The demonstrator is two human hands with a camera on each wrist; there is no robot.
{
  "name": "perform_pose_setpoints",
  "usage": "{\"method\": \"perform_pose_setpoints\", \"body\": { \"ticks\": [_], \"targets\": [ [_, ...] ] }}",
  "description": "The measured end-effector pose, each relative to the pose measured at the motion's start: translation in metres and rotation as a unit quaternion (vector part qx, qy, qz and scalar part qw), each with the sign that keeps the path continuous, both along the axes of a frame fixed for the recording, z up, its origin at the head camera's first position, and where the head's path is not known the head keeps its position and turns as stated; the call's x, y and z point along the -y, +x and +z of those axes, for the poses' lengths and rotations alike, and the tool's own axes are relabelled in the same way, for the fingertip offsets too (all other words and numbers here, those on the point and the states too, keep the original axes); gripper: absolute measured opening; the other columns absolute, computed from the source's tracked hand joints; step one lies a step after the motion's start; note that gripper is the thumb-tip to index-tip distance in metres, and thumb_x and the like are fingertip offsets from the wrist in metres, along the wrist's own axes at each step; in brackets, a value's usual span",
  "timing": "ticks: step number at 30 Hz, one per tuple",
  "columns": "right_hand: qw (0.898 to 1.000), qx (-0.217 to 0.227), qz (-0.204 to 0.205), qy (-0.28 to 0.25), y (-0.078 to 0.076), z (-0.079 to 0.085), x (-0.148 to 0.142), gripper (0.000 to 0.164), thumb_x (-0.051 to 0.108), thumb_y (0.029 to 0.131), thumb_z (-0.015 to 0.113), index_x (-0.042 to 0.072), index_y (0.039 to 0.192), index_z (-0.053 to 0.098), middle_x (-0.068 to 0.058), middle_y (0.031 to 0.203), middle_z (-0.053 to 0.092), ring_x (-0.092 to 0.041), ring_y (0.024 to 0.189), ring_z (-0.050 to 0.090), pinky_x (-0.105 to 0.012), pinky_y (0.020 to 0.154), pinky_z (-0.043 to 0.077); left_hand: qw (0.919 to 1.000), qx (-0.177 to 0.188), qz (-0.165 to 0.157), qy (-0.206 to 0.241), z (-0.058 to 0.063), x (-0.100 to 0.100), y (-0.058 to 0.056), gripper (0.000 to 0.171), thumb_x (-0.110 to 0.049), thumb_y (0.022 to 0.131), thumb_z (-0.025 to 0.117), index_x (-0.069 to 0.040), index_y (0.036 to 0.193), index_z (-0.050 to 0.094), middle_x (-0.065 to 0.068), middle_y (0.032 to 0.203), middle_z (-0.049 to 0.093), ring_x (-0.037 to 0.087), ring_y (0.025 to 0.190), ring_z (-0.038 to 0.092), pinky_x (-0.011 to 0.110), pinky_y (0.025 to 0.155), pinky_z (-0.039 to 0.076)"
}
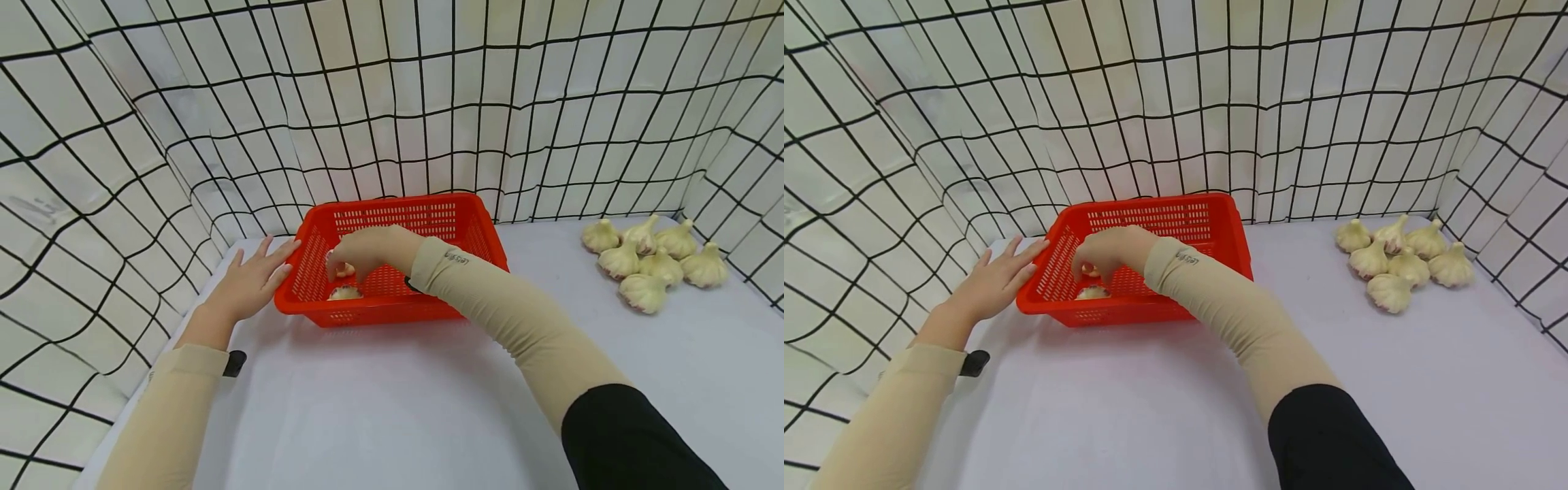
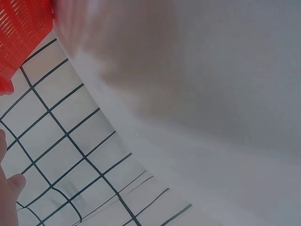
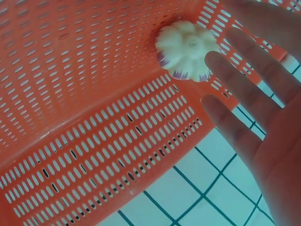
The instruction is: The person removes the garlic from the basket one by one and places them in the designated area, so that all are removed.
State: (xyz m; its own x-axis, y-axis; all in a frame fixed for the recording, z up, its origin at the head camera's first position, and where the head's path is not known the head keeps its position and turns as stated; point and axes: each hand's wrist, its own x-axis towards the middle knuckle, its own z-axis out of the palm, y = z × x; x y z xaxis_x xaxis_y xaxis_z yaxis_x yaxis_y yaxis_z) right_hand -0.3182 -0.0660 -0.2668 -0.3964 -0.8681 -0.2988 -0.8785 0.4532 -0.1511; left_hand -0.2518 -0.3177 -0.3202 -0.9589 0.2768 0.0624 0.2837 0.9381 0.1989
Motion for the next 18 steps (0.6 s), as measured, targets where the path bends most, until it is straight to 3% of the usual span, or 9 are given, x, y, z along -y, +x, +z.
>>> {"method": "perform_pose_setpoints", "body": {
  "ticks": [9, 18],
  "targets": [
    [0.999, 0.053, 0.005, 0.009, -0.004, -0.008, 0.008, 0.049, 0.011, 0.092, 0.078, 0.019, 0.139, 0.066, 0.002, 0.124, 0.064, -0.016, 0.116, 0.056, -0.027, 0.1, 0.048, 1.0, -0.001, -0.001, 0.001, 0.001, -0.001, 0.001, 0.067, -0.054, 0.109, 0.026, -0.018, 0.165, 0.022, 0.019, 0.166, 0.027, 0.043, 0.155, 0.004, 0.071, 0.117, -0.005],
    [0.996, 0.077, -0.003, 0.034, -0.002, -0.012, 0.009, 0.045, 0.008, 0.095, 0.073, 0.025, 0.137, 0.068, 0.005, 0.122, 0.064, -0.016, 0.113, 0.055, -0.03, 0.1, 0.048, 1.0, -0.006, 0.003, 0.0, 0.001, 0.0, 0.0, 0.067, -0.055, 0.108, 0.027, -0.019, 0.165, 0.023, 0.019, 0.165, 0.028, 0.043, 0.155, 0.005, 0.071, 0.117, -0.004]
  ]
}}
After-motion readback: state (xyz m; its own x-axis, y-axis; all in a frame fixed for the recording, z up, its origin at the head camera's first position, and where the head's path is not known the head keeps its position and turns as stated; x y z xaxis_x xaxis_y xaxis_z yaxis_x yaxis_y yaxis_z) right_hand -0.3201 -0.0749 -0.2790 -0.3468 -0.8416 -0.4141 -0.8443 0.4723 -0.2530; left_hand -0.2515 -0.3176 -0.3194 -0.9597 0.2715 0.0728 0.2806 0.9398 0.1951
